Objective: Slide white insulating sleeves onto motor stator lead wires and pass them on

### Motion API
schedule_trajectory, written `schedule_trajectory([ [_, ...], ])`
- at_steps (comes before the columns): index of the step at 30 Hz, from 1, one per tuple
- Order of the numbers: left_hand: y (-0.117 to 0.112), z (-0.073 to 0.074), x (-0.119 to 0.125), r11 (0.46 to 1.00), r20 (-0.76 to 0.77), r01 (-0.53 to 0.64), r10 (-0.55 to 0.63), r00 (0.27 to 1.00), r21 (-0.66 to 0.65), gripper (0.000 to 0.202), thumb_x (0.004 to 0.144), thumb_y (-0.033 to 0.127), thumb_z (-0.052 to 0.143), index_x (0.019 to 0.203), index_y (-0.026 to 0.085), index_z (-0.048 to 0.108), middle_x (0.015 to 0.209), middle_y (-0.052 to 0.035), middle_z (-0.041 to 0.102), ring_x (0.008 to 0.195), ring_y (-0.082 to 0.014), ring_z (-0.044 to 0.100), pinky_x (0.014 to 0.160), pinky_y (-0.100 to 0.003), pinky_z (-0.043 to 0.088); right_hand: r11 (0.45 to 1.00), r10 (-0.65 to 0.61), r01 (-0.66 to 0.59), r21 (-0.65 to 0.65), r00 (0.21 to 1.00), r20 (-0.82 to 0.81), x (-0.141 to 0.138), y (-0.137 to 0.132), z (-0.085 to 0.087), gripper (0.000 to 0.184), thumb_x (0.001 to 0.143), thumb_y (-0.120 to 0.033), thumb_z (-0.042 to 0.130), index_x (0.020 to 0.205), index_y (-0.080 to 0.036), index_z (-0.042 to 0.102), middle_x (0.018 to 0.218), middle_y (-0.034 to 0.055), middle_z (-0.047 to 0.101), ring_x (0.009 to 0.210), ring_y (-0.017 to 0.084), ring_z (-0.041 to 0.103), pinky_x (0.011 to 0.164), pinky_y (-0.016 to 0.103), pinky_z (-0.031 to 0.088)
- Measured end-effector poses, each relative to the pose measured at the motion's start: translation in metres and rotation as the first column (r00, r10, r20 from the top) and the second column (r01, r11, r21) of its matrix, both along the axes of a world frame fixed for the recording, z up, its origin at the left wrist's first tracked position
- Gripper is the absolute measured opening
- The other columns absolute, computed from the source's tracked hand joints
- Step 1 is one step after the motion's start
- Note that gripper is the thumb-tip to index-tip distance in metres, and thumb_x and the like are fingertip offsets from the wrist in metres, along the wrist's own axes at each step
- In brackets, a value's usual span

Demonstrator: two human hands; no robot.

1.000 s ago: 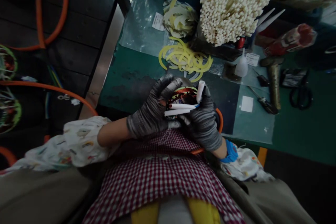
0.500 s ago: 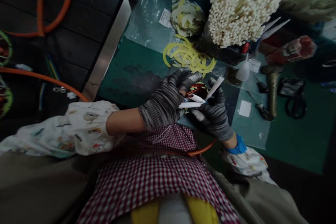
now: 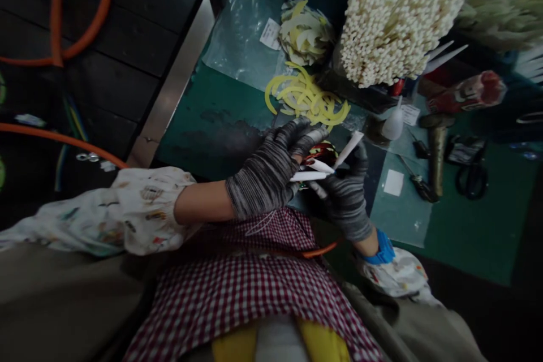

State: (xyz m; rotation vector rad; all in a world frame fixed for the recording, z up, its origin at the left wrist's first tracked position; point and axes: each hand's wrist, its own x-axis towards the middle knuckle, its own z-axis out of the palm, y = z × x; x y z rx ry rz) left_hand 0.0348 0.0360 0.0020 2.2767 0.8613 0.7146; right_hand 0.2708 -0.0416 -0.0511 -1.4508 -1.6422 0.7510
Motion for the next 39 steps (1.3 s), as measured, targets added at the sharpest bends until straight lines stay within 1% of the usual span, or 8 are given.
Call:
schedule_trajectory([
  [8,0.063,-0.013,-0.058,0.986,-0.007,0.136,-0.137,0.991,-0.095,0.093,0.094,0.047,0.085,0.174,0.024,0.045,0.172,-0.0189,0.058,0.157,-0.0408,0.061,0.13,-0.065,0.058,0.958,0.287,-0.288,-0.011,0.953,0.101,-0.02,0.065,0.015,0.036,0.088,-0.037,0.097,0.122,-0.032,0.086,0.161,0.01,0.066,0.147,0.036,0.066,0.132,0.061,0.055],
  [11,0.082,-0.006,-0.078,0.985,-0.121,0.116,-0.132,0.984,-0.13,0.089,0.096,0.047,0.085,0.171,0.015,0.047,0.156,-0.0196,0.072,0.135,-0.0383,0.076,0.115,-0.062,0.068,0.95,0.312,-0.312,-0.03,0.95,0.026,-0.042,0.095,0.015,0.03,0.092,-0.037,0.093,0.119,-0.026,0.084,0.152,0.0122,0.07,0.139,0.033,0.07,0.127,0.055,0.06],
  [14,0.067,0.001,-0.08,0.975,-0.185,-0.118,0.153,0.971,0.187,0.068,0.101,0.042,0.084,0.161,0.021,0.06,0.144,-0.013,0.079,0.13,-0.0395,0.076,0.114,-0.06,0.066,0.963,0.252,-0.258,-0.076,0.964,-0.083,-0.057,0.114,0.016,0.035,0.104,-0.038,0.08,0.133,-0.021,0.075,0.129,0.0114,0.08,0.11,0.025,0.079,0.101,0.043,0.072],
  [18,0.032,0.007,-0.068,0.849,-0.319,0.097,0.087,0.944,0.52,0.034,0.108,0.01,0.056,0.129,0.025,0.08,0.124,-0.0089,0.087,0.107,-0.0324,0.083,0.09,-0.047,0.069,0.959,0.271,-0.274,0.076,0.962,0.045,-0.032,0.111,0.031,0.016,0.105,-0.039,0.077,0.115,-0.026,0.078,0.121,0.0084,0.082,0.119,0.027,0.079,0.107,0.046,0.07],
  [21,0.016,0.016,-0.058,0.851,-0.429,0.176,0.062,0.901,0.494,0.033,0.108,0.013,0.056,0.124,0.021,0.084,0.126,-0.0134,0.088,0.107,-0.0353,0.085,0.089,-0.052,0.071,0.932,-0.076,0.002,0.362,0.979,0.19,0.016,0.107,0.046,0.019,0.106,-0.044,0.076,0.117,-0.029,0.077,0.131,0.011,0.075,0.133,0.034,0.071,0.12,0.06,0.062],
  [25,-0.003,0.027,-0.059,0.85,-0.563,0.218,0.107,0.82,0.48,0.044,0.108,0.009,0.049,0.131,0.015,0.086,0.132,-0.019,0.086,0.113,-0.0384,0.087,0.092,-0.054,0.073,0.727,-0.606,0.304,0.616,0.706,0.366,0.064,0.126,0.051,0.033,0.097,-0.053,0.086,0.116,-0.028,0.078,0.133,0.0132,0.072,0.13,0.038,0.066,0.118,0.065,0.058],
  [31,-0.001,0.023,-0.079,0.809,-0.594,0.325,0.037,0.804,0.49,0.056,0.103,-0.001,0.047,0.137,0.022,0.085,0.144,-0.0112,0.083,0.127,-0.03,0.084,0.098,-0.042,0.072,0.796,-0.529,0.282,0.535,0.753,0.391,0.061,0.15,0.046,0.021,0.092,-0.042,0.085,0.098,-0.023,0.078,0.129,0.0163,0.076,0.128,0.042,0.07,0.114,0.072,0.057],
  [39,0.015,-0.023,-0.08,0.89,-0.236,0.075,0.037,0.971,0.449,0.042,0.104,0.01,0.056,0.134,0.03,0.078,0.138,-0.0055,0.084,0.129,-0.0272,0.079,0.121,-0.049,0.06,0.884,-0.154,0.236,0.403,0.962,-0.226,0.004,0.067,0.103,0.024,0.097,-0.038,0.091,0.096,-0.033,0.067,0.084,-0.0024,0.076,0.077,0.025,0.08,0.07,0.043,0.069],
])
